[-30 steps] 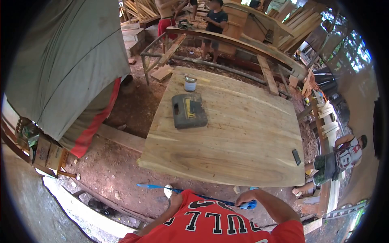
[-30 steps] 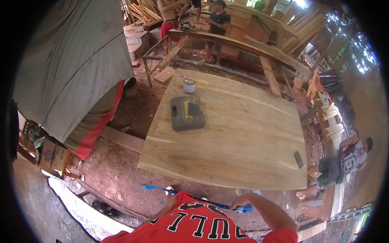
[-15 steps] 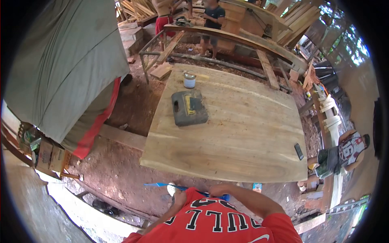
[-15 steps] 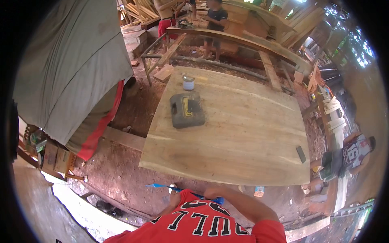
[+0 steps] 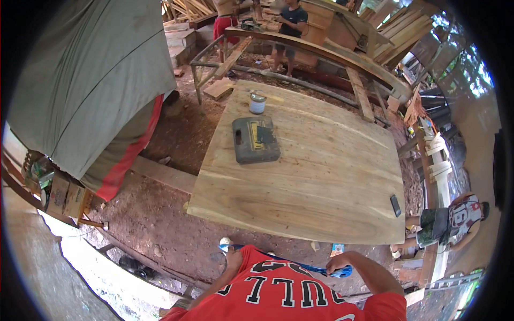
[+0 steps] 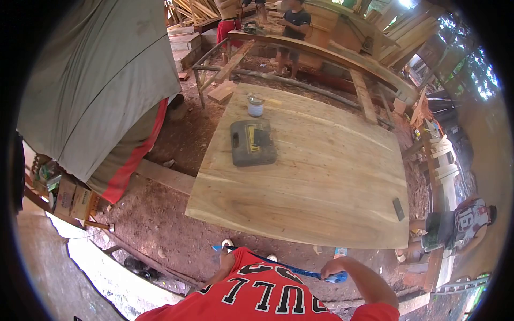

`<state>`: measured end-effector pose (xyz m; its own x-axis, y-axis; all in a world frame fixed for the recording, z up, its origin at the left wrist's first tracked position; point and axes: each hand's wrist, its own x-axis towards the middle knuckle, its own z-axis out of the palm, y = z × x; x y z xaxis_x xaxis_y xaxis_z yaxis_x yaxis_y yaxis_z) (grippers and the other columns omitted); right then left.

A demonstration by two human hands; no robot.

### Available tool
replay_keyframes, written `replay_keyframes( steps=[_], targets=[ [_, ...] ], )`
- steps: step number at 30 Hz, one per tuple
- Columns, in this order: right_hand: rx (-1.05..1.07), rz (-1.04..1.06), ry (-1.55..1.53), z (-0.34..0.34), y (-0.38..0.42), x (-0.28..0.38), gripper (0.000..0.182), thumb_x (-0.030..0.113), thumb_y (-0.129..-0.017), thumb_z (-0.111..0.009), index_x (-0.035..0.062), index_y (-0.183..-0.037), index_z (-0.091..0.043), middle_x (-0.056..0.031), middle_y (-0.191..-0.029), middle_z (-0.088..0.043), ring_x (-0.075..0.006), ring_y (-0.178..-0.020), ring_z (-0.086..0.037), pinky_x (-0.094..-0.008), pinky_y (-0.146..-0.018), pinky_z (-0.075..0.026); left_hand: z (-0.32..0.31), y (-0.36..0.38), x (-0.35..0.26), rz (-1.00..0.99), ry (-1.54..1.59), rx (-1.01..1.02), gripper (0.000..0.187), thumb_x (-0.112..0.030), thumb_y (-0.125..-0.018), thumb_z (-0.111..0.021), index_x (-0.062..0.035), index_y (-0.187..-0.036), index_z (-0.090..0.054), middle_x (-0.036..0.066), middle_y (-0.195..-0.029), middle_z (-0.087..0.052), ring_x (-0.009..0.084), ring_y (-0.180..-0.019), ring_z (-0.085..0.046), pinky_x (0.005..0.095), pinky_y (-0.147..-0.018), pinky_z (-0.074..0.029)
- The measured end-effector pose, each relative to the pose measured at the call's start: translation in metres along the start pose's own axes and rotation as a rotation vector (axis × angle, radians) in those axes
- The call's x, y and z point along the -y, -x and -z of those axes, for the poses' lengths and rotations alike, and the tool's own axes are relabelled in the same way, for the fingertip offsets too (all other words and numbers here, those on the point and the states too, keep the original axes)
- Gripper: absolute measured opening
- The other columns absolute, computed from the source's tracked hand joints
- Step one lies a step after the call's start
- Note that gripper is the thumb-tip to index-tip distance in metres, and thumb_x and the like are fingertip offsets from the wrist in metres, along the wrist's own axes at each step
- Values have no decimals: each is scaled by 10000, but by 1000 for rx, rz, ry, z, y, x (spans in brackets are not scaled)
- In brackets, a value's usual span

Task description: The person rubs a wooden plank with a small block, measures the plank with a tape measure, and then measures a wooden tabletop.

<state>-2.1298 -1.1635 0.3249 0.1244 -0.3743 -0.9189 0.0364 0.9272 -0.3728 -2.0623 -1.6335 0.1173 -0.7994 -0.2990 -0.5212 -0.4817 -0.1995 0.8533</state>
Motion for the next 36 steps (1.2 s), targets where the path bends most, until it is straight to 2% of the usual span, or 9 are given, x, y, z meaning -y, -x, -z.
replay_keyframes(
  steps=[6,10,13,16,18,22,27,31,36],
  targets=[
    [-75,-88,-100,11,4,20,409,461,-920,-569,131,-1123,-701,-60,-1040,-695,-211,-989,-618,-394,-893,-450,-13,32,-79,89,-105,-33,405,-26,-894,-502,-18,-1298,-539,-58,-772,-484,59,-608,-440,250,-505,-363],
    [-182,24,88,41,-1,112,535,484,-948,-544,60,-1262,-639,-141,-1312,-621,-234,-1154,-559,-380,-1006,-417,-16,28,-76,32,-257,34,460,-36,-868,-508,9,-1325,-526,-36,-852,-506,62,-695,-468,244,-572,-403],
    [-248,369,343,61,-82,129,499,409,-934,-525,2,-1196,-645,-186,-1237,-653,-307,-1110,-609,-419,-967,-452,-10,6,-20,1,53,106,488,-28,-842,-507,44,-1324,-516,-14,-863,-532,84,-688,-477,254,-580,-418],
    [-316,336,518,80,-87,212,448,337,-905,-522,-32,-1127,-648,-221,-1141,-679,-372,-1093,-631,-464,-932,-478,-23,-18,24,-214,-75,63,515,-20,-830,-507,66,-1338,-498,0,-849,-547,92,-650,-468,269,-569,-420],
    [-410,227,492,76,-99,225,423,389,-870,-566,41,-1068,-705,-212,-1092,-690,-385,-1048,-646,-480,-917,-491,-15,-7,2,-18,-27,89,528,-27,-832,-511,65,-1352,-493,4,-839,-554,86,-646,-467,273,-564,-416],
    [-572,251,540,67,-124,189,426,431,-855,-595,61,-1009,-740,-207,-1055,-700,-395,-1030,-653,-494,-901,-497,-25,32,-88,-75,-302,6,537,-34,-829,-525,75,-1354,-494,-16,-786,-531,62,-648,-460,264,-548,-397],
    [-299,153,491,54,-75,146,468,419,-910,-559,59,-1191,-661,-209,-1200,-656,-383,-1096,-622,-470,-932,-476,-12,0,-30,16,-13,30,526,-33,-861,-491,60,-1379,-486,-29,-797,-529,67,-656,-470,248,-556,-397],
    [-193,79,304,32,-38,107,516,482,-938,-537,71,-1227,-650,-179,-1195,-667,-335,-1066,-628,-434,-918,-471,-21,27,-86,97,13,22,533,-11,-880,-466,30,-1412,-469,-45,-794,-524,64,-660,-467,232,-569,-400],
    [-127,10,105,4,-13,57,460,500,-938,-544,158,-1218,-673,-96,-1095,-698,-250,-1016,-623,-407,-898,-464,-4,-22,-2,-204,-355,-65,528,-34,-878,-487,-67,-1403,-528,-10,-771,-561,105,-654,-504,265,-584,-431]
  ],
)
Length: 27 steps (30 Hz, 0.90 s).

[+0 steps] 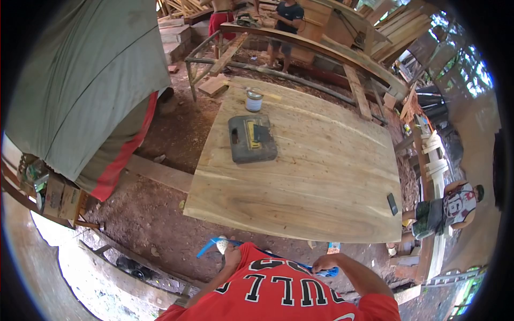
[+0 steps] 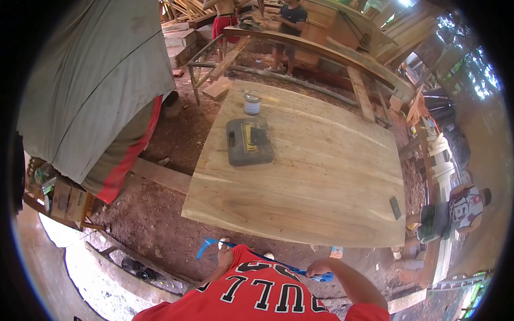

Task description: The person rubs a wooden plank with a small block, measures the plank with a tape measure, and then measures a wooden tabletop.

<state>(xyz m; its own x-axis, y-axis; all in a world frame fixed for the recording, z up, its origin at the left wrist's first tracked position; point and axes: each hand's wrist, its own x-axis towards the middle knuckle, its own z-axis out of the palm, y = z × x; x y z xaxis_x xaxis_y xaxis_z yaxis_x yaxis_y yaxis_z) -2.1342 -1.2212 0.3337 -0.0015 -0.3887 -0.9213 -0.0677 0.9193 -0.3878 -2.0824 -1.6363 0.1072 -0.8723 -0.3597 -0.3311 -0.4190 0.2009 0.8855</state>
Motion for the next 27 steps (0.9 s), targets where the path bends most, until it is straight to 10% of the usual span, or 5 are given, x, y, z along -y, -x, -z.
replay_keyframes(
  steps=[4,7,19,22,27],
  targets=[
    [3,-70,-61,-16,29,-12,367,458,-932,-512,224,-1139,-705,-60,-1107,-687,-248,-1035,-609,-427,-905,-441,26,29,-121,207,150,104,574,15,-856,-454,30,-1430,-449,-52,-767,-508,76,-662,-464,234,-592,-404],
    [46,-138,-114,-25,38,-29,371,458,-932,-512,223,-1147,-703,-59,-1135,-680,-249,-1063,-600,-429,-928,-433,22,27,-109,151,156,21,523,-50,-862,-474,-87,-1376,-562,77,-776,-607,136,-696,-546,301,-629,-460],
    [40,-308,-208,-45,55,-93,435,488,-886,-641,247,-1246,-681,5,-1223,-664,-184,-1122,-550,-378,-1004,-395,38,24,-109,249,135,88,550,10,-857,-469,34,-1407,-466,5,-894,-570,89,-748,-520,225,-681,-447],
    [0,-262,-165,-38,43,-81,448,494,-885,-602,222,-1230,-691,-88,-1238,-664,-253,-1153,-583,-414,-1010,-413,37,21,-92,293,482,149,536,18,-863,-481,32,-1400,-473,10,-924,-586,74,-778,-534,212,-693,-455],
    [-90,-6,-174,-9,1,-21,521,511,-908,-582,159,-1287,-643,-102,-1297,-637,-260,-1193,-568,-411,-1029,-404,41,28,-120,131,-26,0,502,-81,-858,-465,-59,-1354,-536,238,-915,-618,329,-858,-632,402,-735,-485]
  ],
)
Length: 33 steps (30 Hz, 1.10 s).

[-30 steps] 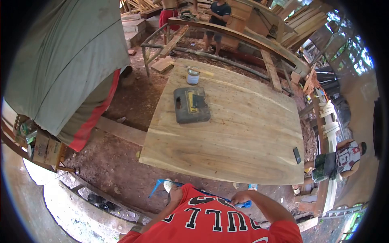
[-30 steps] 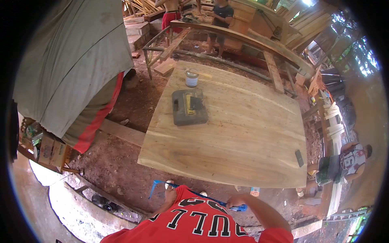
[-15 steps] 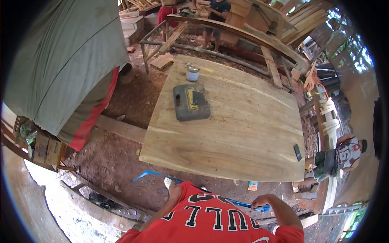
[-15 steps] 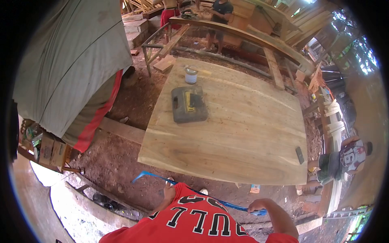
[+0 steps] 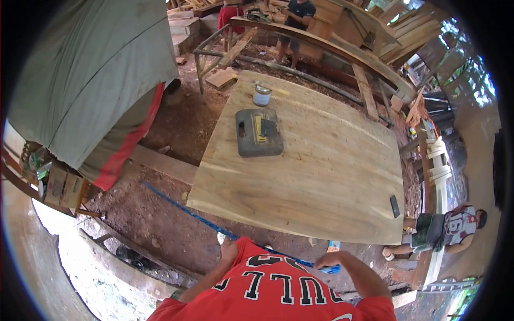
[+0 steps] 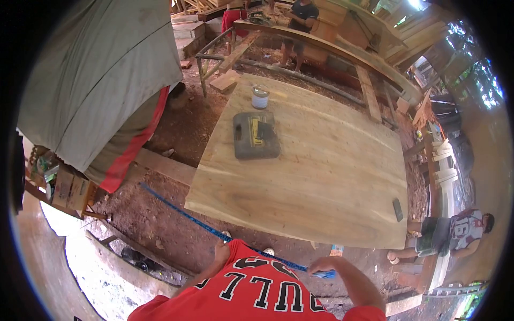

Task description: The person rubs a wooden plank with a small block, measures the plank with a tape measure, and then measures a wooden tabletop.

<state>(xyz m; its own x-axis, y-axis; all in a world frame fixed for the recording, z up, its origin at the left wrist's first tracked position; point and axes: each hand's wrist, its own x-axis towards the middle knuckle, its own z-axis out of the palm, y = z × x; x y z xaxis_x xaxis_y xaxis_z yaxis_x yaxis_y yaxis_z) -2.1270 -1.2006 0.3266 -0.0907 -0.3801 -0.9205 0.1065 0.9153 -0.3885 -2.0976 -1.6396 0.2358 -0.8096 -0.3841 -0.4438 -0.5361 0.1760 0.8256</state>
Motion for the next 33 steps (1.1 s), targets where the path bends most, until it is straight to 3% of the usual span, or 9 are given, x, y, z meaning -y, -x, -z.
replay_keyframes(
  steps=[1,4,6,11,13,15,18,29,33],
  targets=[
    [-10,-4,63,12,-1,42,507,490,-939,-553,117,-1272,-638,-113,-1289,-641,-263,-1180,-573,-404,-1029,-402,-6,-2,18,-57,-59,-43,520,-111,-841,-452,-113,-1350,-556,348,-922,-620,440,-892,-669,477,-747,-488],
    [-97,309,309,28,-66,75,426,365,-984,-458,44,-1187,-652,-185,-1250,-639,-313,-1142,-599,-415,-997,-432,-12,-12,32,-62,-152,6,443,-93,-886,-494,30,-1310,-533,223,-858,-642,340,-820,-615,436,-783,-492],
    [-120,487,411,37,-102,98,435,377,-956,-482,26,-1139,-663,-200,-1212,-645,-348,-1115,-605,-415,-981,-443,-13,-7,27,-82,-20,-1,416,-87,-856,-500,3,-1257,-563,274,-866,-621,377,-817,-614,452,-770,-488],
    [-271,284,435,29,-68,175,437,437,-915,-545,55,-1071,-687,-221,-1068,-677,-377,-1027,-638,-429,-902,-487,-18,1,23,-30,223,-74,380,-57,-822,-493,6,-1191,-558,178,-802,-637,284,-729,-608,389,-697,-490],
    [-242,249,439,23,-52,177,351,331,-920,-532,52,-1046,-704,-187,-1136,-670,-365,-1048,-637,-432,-907,-494,-5,14,-5,24,238,-8,439,-29,-810,-489,5,-1246,-538,145,-794,-641,252,-720,-608,378,-682,-490],
    [-302,393,415,14,-56,139,287,262,-922,-542,40,-1008,-702,-184,-1069,-693,-365,-996,-648,-428,-861,-508,4,14,-10,60,236,-19,501,-4,-795,-488,3,-1296,-512,132,-792,-640,232,-712,-606,366,-669,-493],
    [-373,232,66,-12,-70,59,292,276,-925,-537,44,-993,-702,-188,-970,-706,-372,-916,-660,-430,-798,-512,-3,14,-3,-36,324,-124,621,26,-760,-483,17,-1379,-446,140,-784,-648,227,-668,-607,350,-650,-501],
    [-253,-66,-71,-30,53,-56,348,376,-882,-622,52,-962,-720,-92,-765,-673,-189,-710,-615,-368,-689,-488,8,12,-9,-56,193,-90,633,47,-797,-461,35,-1426,-400,153,-928,-697,182,-842,-667,315,-775,-519],
    [-207,-227,-105,-29,75,-104,309,344,-872,-654,65,-980,-732,-65,-781,-685,-168,-726,-610,-361,-702,-485,13,15,-20,-11,311,-101,610,36,-751,-475,5,-1361,-464,131,-862,-688,214,-714,-635,353,-685,-515]
  ],
)
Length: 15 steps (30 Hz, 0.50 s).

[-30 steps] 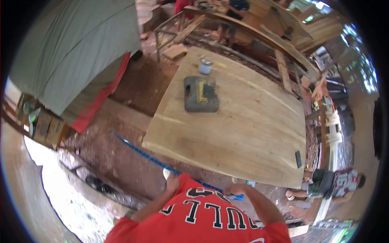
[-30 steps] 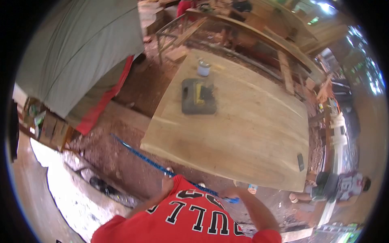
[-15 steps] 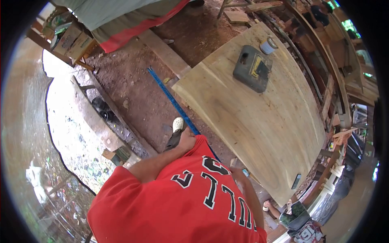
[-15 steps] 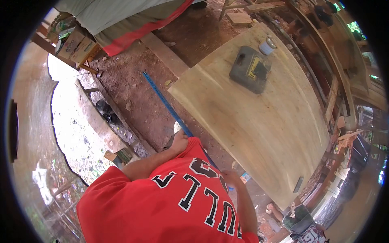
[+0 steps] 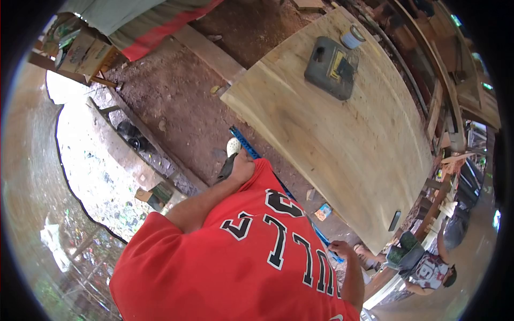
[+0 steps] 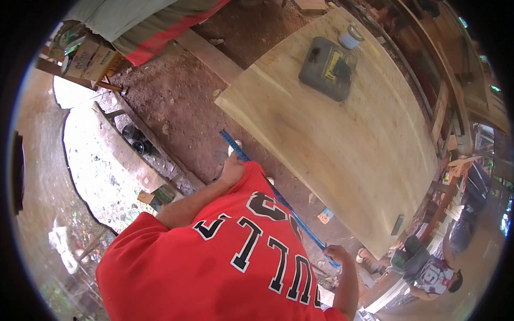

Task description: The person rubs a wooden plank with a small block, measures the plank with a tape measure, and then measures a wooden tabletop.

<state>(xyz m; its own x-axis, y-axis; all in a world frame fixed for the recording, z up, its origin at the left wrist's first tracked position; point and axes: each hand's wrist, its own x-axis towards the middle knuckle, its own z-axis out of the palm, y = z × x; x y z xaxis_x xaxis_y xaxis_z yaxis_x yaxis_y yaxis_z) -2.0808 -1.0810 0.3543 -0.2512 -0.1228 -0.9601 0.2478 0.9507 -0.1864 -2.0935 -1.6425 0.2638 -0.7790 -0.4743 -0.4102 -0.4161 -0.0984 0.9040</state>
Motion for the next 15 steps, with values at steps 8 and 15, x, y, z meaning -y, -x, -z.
replay_keyframes(
  steps=[8,15],
  targets=[
    [63,1,-106,-2,-10,5,322,351,-871,-676,74,-1029,-724,-40,-807,-676,-155,-735,-590,-345,-708,-481,14,6,-21,121,-94,18,543,43,-798,-462,58,-1340,-483,92,-827,-654,179,-749,-609,321,-694,-495],
    [59,238,139,4,-51,175,398,400,-918,-613,54,-1107,-675,-130,-996,-701,-220,-903,-637,-370,-828,-491,-1,-8,52,59,20,99,641,76,-766,-444,64,-1407,-430,17,-854,-595,123,-745,-545,266,-674,-463]
  ],
)
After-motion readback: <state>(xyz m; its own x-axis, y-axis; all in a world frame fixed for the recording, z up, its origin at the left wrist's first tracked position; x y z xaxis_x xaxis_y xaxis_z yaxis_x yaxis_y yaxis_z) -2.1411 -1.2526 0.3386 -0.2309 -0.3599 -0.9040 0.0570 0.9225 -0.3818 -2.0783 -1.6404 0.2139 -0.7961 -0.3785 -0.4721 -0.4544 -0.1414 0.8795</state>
